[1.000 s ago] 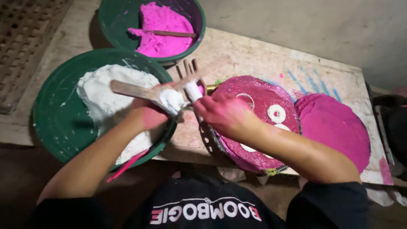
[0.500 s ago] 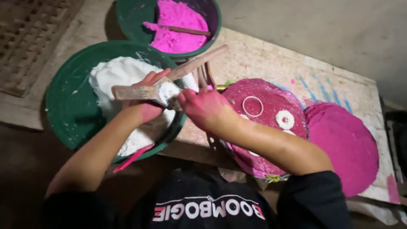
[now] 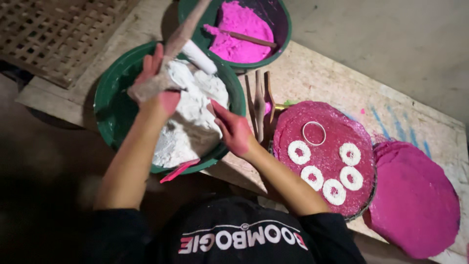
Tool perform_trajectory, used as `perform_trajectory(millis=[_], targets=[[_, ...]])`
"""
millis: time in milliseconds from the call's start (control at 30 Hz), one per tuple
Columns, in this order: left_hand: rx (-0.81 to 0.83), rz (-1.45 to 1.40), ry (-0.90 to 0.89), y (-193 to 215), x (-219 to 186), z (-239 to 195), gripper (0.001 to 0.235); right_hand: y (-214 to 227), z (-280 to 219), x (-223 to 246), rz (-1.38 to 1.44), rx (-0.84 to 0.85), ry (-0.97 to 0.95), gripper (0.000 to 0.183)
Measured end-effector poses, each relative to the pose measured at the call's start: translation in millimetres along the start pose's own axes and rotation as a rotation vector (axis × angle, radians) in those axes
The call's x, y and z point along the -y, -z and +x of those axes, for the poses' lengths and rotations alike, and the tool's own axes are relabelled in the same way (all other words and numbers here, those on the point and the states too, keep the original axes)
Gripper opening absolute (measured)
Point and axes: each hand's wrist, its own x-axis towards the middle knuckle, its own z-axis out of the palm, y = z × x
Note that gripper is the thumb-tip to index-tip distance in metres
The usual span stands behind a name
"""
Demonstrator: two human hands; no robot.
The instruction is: The person uses a wooden mold to press white and pink powdery materials into circular shapes on a pink glittery surface. They repeatedly fill the mold, press it down, and lift it to form multiple white and pink rings.
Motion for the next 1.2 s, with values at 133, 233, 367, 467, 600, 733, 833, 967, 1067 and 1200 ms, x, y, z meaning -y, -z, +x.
perform_trajectory(millis=[133, 233, 367, 467, 600, 733, 833, 967, 1067, 1200], targets=[[0.051, -0.848, 0.134, 13, 4, 6, 0.067, 14, 1, -30, 0.044, 0.073, 0.069, 0.042], [-0.062, 0.143, -0.011, 27, -8, -14, 0.110, 22, 24, -43, 0.143, 0.106, -0.279, 0.050], [0.065, 0.144, 0.139, 27, -10, -11, 0.091, -5, 36, -45, 0.143, 0.053, -0.059, 0.045], [0.003, -0.105, 0.191, 10, 13, 15, 0.074, -19, 28, -46, 0.147, 0.130, -0.345, 0.049], [-0.184, -1.823, 0.270, 6, 53, 45, 0.053, -18, 13, -52, 0.071, 0.218, 0.075, 0.042], [-0.297, -0.135, -0.168, 52, 53, 58, 0.038, -7, 12, -45, 0.085, 0.422, -0.262, 0.059], [0.007, -0.762, 0.290, 66, 9, 42, 0.019, 10, 12, -23, -0.007, 0.297, 0.049, 0.052], [0.695, -1.381, 0.436, 57, -71, -47, 0.024, 70, -8, 20, 0.702, 0.098, 0.005, 0.060], [1.181, -1.342, 0.683, 37, -141, -138, 0.030, 107, -46, 55, 0.986, -0.127, -0.011, 0.063], [1.172, -1.335, 0.693, 36, -209, -191, 0.041, 148, -105, 99, 0.980, -0.369, 0.067, 0.070]])
